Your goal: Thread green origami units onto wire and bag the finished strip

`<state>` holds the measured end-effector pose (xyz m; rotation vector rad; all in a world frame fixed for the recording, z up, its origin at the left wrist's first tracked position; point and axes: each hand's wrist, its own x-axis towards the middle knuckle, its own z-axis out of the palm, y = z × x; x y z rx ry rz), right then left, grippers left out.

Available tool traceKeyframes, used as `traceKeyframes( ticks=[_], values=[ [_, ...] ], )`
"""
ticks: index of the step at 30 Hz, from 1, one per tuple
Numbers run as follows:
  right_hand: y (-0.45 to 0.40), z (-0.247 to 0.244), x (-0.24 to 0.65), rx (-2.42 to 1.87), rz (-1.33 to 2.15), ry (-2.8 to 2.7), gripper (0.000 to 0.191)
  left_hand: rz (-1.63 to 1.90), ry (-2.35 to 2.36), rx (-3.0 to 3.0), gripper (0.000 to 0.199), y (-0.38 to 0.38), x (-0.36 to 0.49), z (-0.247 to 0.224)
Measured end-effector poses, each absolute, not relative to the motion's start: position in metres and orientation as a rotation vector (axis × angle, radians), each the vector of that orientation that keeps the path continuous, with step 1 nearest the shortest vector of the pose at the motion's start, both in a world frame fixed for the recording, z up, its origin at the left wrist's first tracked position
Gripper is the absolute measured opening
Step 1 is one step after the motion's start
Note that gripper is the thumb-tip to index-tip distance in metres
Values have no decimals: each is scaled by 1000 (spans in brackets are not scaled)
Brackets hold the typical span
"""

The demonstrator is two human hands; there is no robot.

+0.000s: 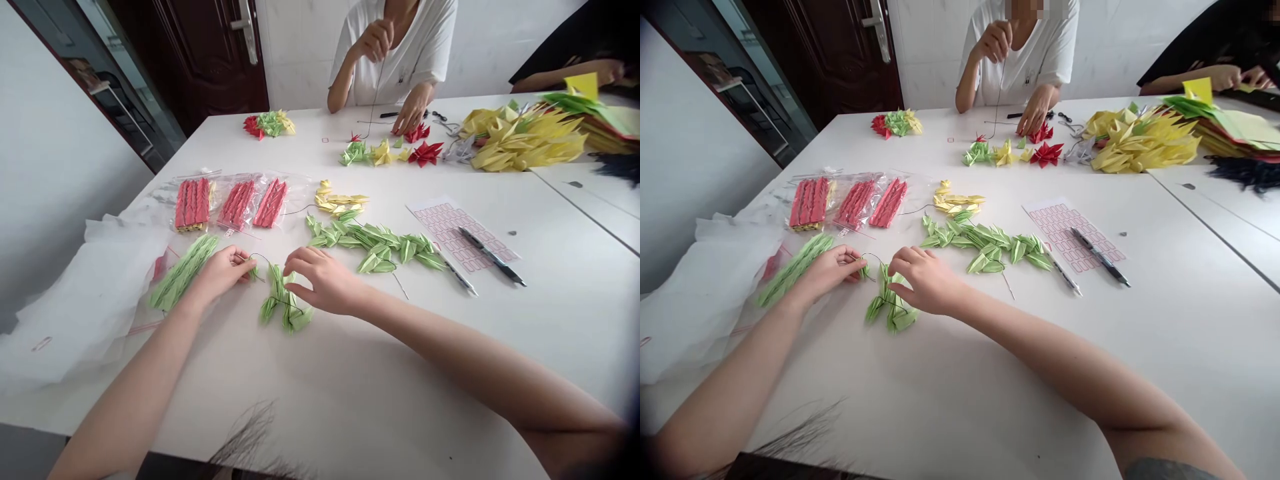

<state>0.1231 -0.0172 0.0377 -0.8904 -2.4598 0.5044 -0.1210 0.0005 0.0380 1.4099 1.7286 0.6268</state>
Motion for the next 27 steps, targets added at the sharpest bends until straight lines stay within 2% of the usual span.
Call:
traceKeyframes(
  ticks=[6,11,16,21,27],
  values=[
    [-8,45,81,-1233,464,-2502,30,870,1450,1028,44,-6,-113,41],
    [-3,43,63,-1278,592,-2512,18,918,1323,902,42,-8,-113,40],
    [-2,47,68,-1255,617,-2462,23,985,1315,916,42,-8,-113,36],
    [-8,49,77,-1091,644,-2477,19,1063,1352,920,45,-5,-114,31],
    [-18,55,95,-588,862,-2591,20,1092,1336,976,39,-5,-114,31]
  ],
)
